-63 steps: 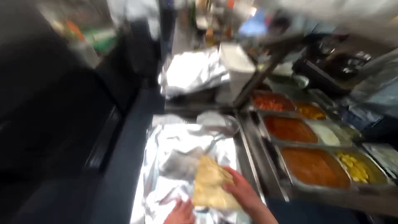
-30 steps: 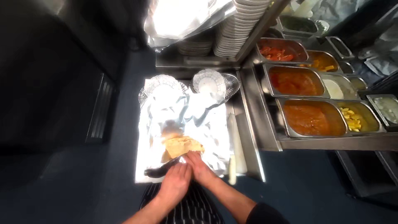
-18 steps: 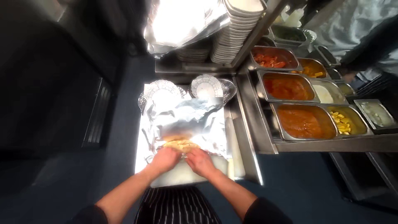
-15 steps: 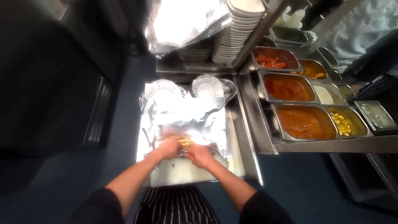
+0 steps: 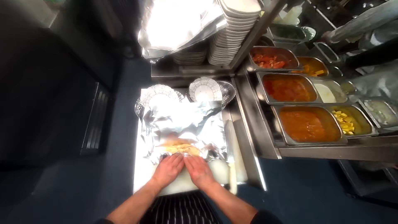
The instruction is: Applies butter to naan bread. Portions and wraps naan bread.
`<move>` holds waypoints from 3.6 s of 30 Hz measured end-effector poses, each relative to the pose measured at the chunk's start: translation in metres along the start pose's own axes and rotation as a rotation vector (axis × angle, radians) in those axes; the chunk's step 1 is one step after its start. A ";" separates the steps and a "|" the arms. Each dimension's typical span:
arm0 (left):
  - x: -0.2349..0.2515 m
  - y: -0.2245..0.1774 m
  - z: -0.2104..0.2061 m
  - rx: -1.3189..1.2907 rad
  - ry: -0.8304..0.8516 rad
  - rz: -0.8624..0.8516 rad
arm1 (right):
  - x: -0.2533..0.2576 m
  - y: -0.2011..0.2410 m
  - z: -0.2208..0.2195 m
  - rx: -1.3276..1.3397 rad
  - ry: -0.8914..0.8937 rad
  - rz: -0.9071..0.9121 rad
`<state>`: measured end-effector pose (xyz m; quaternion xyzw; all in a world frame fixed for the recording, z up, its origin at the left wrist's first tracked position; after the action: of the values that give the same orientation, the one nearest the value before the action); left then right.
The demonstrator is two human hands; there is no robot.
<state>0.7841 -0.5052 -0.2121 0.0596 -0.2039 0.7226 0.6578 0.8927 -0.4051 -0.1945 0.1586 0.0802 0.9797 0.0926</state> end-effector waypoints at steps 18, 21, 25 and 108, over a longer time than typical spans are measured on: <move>0.090 0.074 -0.010 -0.662 0.809 0.584 | 0.041 -0.023 0.008 0.070 0.120 0.025; 0.091 0.066 0.004 -0.496 0.724 0.661 | 0.018 -0.017 -0.004 -0.037 0.118 0.064; 0.067 0.022 0.020 -0.081 0.286 0.434 | 0.036 -0.027 -0.012 -0.006 0.131 0.018; 0.133 0.019 0.152 -1.480 -0.647 0.746 | 0.121 -0.049 0.157 0.775 0.521 -0.278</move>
<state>0.7215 -0.4398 -0.0312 -0.2499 -0.8005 0.5208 0.1597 0.8384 -0.3127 -0.0208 -0.0812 0.4801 0.8631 0.1337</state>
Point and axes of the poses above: each hand's wrist, its own x-axis towards the middle knuckle, its own z-axis out of the back of the hand, y = z × x, the point moved 5 cm from there along x, towards the middle knuckle
